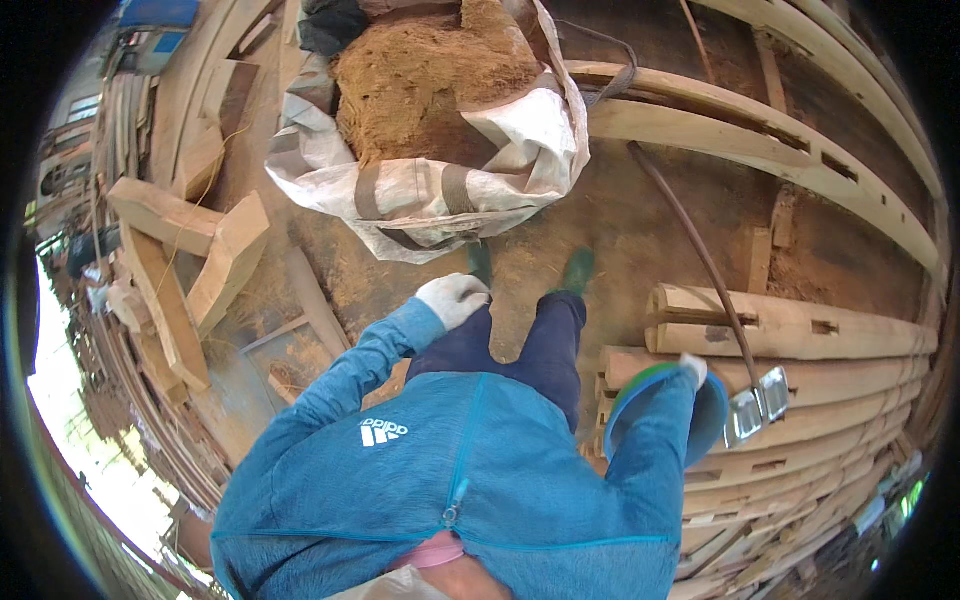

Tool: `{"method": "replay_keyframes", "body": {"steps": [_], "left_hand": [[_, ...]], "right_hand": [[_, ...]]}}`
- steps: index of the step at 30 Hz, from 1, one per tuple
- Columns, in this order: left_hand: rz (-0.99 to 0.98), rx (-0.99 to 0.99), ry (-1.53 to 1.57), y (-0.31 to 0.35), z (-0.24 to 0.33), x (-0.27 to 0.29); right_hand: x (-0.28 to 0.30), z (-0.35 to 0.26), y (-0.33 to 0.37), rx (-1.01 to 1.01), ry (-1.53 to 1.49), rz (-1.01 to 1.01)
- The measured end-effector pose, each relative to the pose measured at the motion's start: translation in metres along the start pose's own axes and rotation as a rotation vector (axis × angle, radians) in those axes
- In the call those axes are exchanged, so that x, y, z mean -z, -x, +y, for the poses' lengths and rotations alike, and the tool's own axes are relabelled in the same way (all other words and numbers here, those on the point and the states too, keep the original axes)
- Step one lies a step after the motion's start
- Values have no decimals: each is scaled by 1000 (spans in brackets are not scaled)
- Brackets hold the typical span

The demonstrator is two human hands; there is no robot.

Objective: The person shovels sawdust from between wooden planks into a white sack and a blue bucket. They use a metal shovel to gather the material and transfer it into containers, then adjust the sack and continue collecting more sawdust.

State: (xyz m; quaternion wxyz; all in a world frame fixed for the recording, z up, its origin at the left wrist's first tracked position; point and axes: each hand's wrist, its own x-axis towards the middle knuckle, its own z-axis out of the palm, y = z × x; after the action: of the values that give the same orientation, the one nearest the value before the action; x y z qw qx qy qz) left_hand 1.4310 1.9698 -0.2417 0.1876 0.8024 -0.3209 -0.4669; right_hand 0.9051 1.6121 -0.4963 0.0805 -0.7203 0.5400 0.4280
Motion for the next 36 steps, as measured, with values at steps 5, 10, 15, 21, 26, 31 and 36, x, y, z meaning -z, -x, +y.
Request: {"method": "replay_keyframes", "body": {"steps": [5, 10, 15, 21, 26, 31, 36], "left_hand": [[121, 62, 117, 5, -78, 29], [181, 295, 172, 27, -119, 47], [227, 410, 330, 8, -122, 39], [269, 587, 488, -15, -101, -5], [273, 462, 616, -79, -65, -7], [490, 270, 199, -144, -43, 47], [625, 202, 278, -245, -63, 90]], "right_hand": [[68, -80, -44, 126, -76, 159], [187, -322, -47, 230, -725, -9], [269, -468, -96, 319, -783, 53], [298, -562, -174, 291, -712, -161], [309, -559, -222, 259, -1253, -235], [350, -547, -127, 436, -1752, -543], [391, -517, -38, 548, -1602, 109]]}}
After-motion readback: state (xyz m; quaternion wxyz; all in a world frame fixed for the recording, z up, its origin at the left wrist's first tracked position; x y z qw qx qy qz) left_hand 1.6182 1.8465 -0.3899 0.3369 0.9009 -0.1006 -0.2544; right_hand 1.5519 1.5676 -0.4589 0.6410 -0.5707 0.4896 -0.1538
